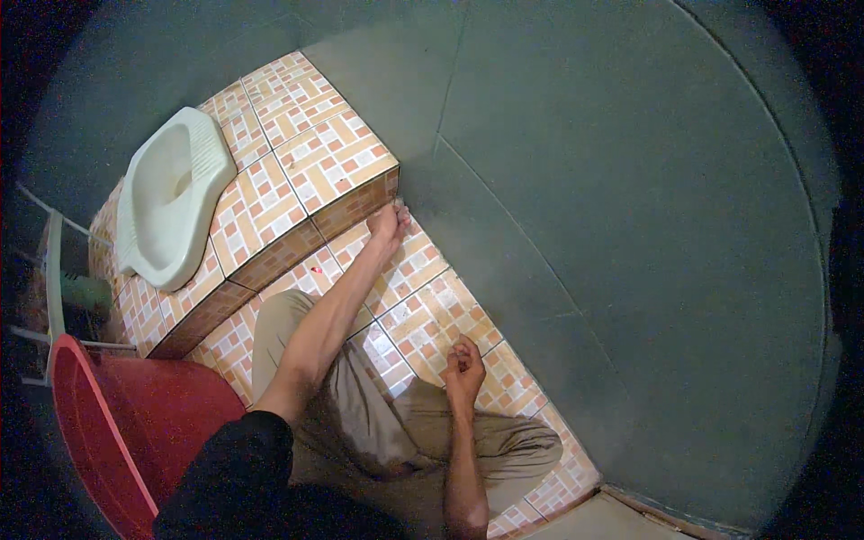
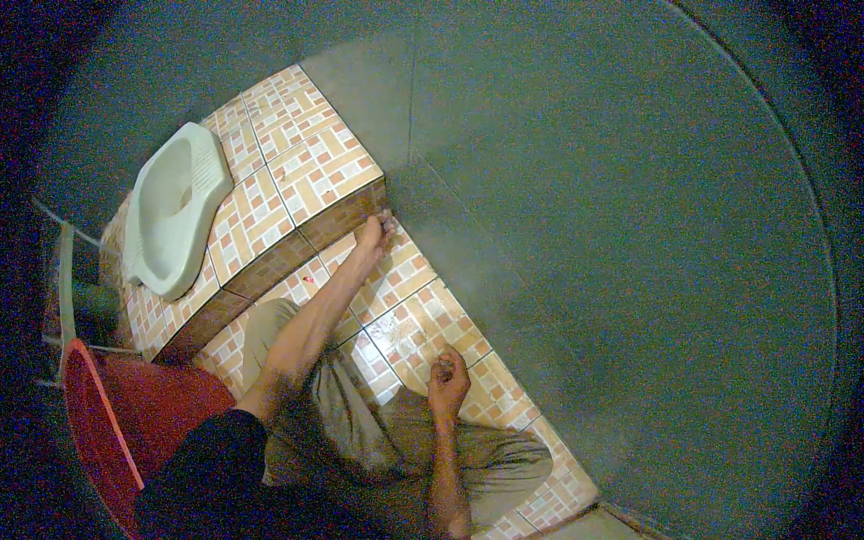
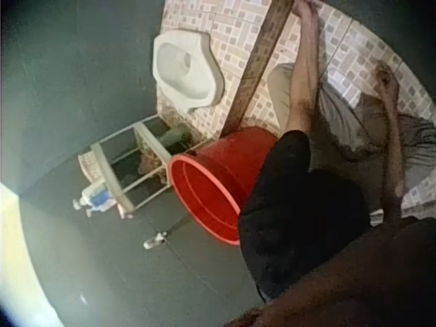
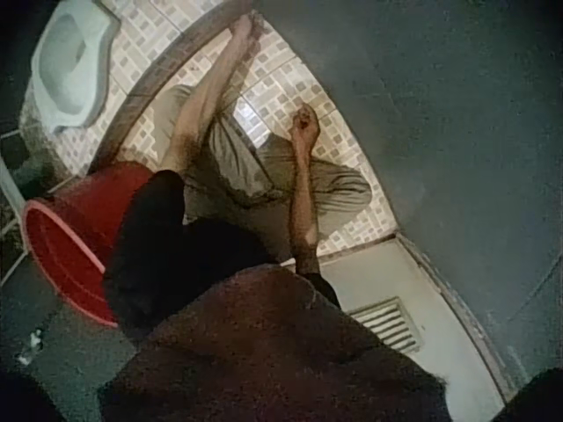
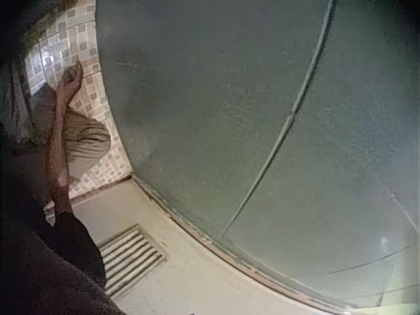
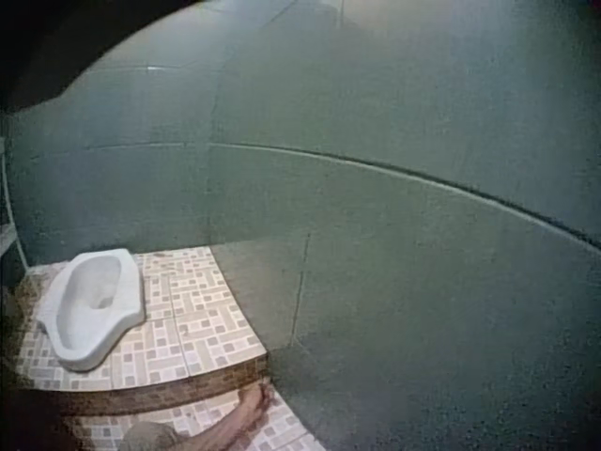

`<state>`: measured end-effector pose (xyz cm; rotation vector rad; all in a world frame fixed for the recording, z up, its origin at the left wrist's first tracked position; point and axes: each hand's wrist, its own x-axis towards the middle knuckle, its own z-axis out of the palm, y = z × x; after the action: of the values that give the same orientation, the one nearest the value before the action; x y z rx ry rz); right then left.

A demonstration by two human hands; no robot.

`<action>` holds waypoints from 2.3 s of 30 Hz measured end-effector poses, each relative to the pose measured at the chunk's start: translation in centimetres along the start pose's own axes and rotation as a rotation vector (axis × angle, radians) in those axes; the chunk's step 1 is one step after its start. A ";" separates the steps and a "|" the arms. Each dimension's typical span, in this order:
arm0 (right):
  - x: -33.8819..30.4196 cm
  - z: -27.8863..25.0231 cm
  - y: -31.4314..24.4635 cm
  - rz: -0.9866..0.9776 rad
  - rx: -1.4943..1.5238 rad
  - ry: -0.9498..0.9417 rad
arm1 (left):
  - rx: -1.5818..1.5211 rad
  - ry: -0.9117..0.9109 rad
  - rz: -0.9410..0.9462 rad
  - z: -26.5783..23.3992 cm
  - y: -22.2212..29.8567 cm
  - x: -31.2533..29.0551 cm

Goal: The person sits on the floor of a bathroom and uses a screwdriver to remove and reattach a hinge plate to the door and doorframe.

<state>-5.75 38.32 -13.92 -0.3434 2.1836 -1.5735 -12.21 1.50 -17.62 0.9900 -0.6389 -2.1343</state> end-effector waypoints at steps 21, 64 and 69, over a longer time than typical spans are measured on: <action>-4.7 -2.4 -10.1 -0.236 -0.122 0.124 | -0.032 -0.092 0.118 -8.0 -1.7 5.5; -37.5 -9.5 -6.2 1.027 0.196 0.531 | -0.199 0.460 -0.034 2.0 1.5 -2.5; -38.4 -9.8 -6.5 1.032 0.190 0.534 | -0.212 0.474 -0.053 3.2 1.6 -3.2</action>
<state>23.07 61.11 2.29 1.1930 1.9370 -1.2677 -12.60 3.37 -13.19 1.3382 -0.1533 -1.8633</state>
